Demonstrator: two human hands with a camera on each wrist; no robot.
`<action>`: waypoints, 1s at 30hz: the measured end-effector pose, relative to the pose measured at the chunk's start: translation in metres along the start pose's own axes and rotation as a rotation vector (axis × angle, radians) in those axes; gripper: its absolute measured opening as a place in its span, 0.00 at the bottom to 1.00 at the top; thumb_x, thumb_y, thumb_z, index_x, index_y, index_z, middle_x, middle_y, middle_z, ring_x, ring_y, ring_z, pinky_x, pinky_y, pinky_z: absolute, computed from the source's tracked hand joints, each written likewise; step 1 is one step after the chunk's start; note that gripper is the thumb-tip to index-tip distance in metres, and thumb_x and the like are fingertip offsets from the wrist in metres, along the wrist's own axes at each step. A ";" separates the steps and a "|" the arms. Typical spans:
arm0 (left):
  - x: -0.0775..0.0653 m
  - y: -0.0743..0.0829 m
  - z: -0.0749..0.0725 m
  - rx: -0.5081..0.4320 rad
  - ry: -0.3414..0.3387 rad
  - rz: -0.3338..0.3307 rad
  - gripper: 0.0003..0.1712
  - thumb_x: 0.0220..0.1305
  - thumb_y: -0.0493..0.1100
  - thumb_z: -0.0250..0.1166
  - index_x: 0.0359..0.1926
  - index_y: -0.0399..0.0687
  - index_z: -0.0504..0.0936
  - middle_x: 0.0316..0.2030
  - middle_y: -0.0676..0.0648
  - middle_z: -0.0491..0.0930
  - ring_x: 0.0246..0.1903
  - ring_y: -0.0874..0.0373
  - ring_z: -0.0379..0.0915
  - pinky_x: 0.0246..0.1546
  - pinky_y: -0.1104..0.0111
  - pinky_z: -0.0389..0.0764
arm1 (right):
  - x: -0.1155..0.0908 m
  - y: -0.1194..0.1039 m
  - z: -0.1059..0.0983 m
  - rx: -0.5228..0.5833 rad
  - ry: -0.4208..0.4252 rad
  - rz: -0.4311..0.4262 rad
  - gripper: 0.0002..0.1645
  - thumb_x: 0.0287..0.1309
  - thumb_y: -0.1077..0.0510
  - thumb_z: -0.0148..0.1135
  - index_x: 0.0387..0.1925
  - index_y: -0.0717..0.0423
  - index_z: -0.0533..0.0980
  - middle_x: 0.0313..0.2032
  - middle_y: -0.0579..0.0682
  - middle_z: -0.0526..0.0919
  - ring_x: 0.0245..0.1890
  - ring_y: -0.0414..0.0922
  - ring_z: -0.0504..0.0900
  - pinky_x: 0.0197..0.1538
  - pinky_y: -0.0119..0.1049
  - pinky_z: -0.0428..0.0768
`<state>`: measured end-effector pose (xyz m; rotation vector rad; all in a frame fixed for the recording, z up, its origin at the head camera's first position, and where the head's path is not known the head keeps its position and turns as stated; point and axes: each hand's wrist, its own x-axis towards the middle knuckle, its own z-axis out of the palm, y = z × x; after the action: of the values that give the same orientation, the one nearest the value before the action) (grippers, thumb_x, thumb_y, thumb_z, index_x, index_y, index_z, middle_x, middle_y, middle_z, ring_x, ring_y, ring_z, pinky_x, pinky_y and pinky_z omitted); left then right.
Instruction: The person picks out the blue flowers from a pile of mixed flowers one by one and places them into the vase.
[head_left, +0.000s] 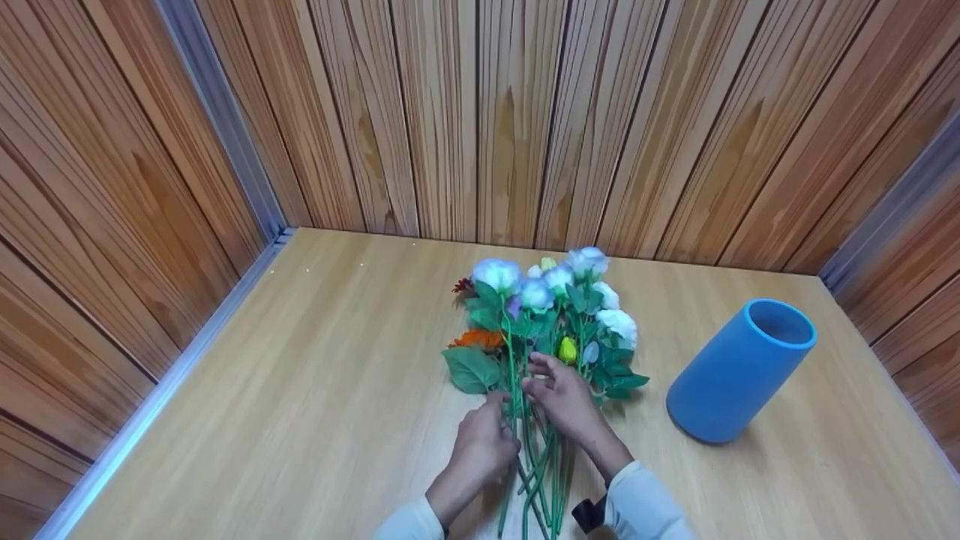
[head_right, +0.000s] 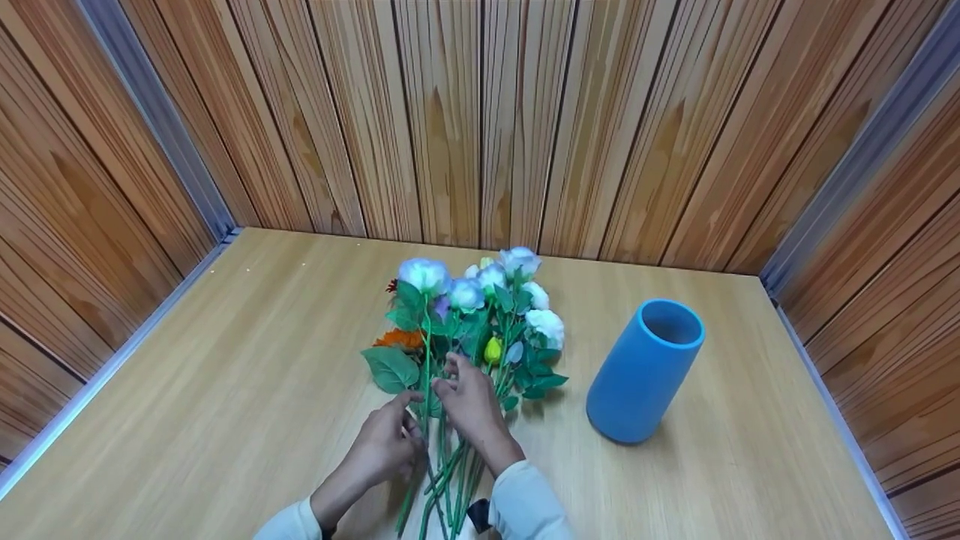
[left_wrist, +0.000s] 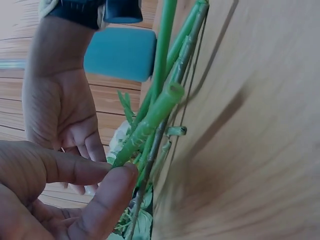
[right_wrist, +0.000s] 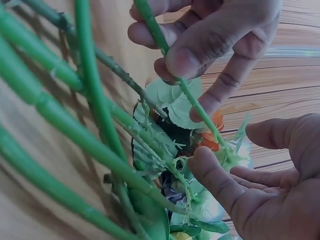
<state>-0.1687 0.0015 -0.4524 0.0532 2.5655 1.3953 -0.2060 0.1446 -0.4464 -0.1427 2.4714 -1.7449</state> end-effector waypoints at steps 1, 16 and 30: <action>-0.001 0.001 0.000 0.004 0.003 0.012 0.32 0.49 0.28 0.61 0.57 0.43 0.66 0.16 0.50 0.71 0.10 0.58 0.67 0.08 0.71 0.67 | 0.001 -0.001 0.000 0.022 -0.001 0.002 0.31 0.59 0.56 0.55 0.61 0.63 0.61 0.54 0.61 0.71 0.52 0.54 0.73 0.47 0.41 0.75; -0.013 0.010 0.001 0.016 -0.012 0.156 0.33 0.45 0.26 0.61 0.57 0.41 0.67 0.14 0.55 0.71 0.12 0.62 0.66 0.12 0.71 0.66 | 0.005 -0.005 -0.002 0.188 0.018 -0.001 0.27 0.58 0.58 0.55 0.58 0.65 0.64 0.49 0.64 0.74 0.42 0.51 0.79 0.42 0.46 0.77; -0.012 0.016 0.003 0.032 -0.072 0.099 0.33 0.49 0.28 0.62 0.58 0.44 0.66 0.16 0.53 0.70 0.14 0.60 0.66 0.12 0.72 0.65 | -0.004 -0.022 -0.011 0.194 0.015 0.014 0.25 0.57 0.63 0.54 0.55 0.71 0.66 0.47 0.64 0.76 0.42 0.56 0.78 0.38 0.46 0.78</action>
<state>-0.1578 0.0110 -0.4381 0.2345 2.5573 1.3602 -0.2037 0.1480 -0.4221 -0.0949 2.2903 -1.9730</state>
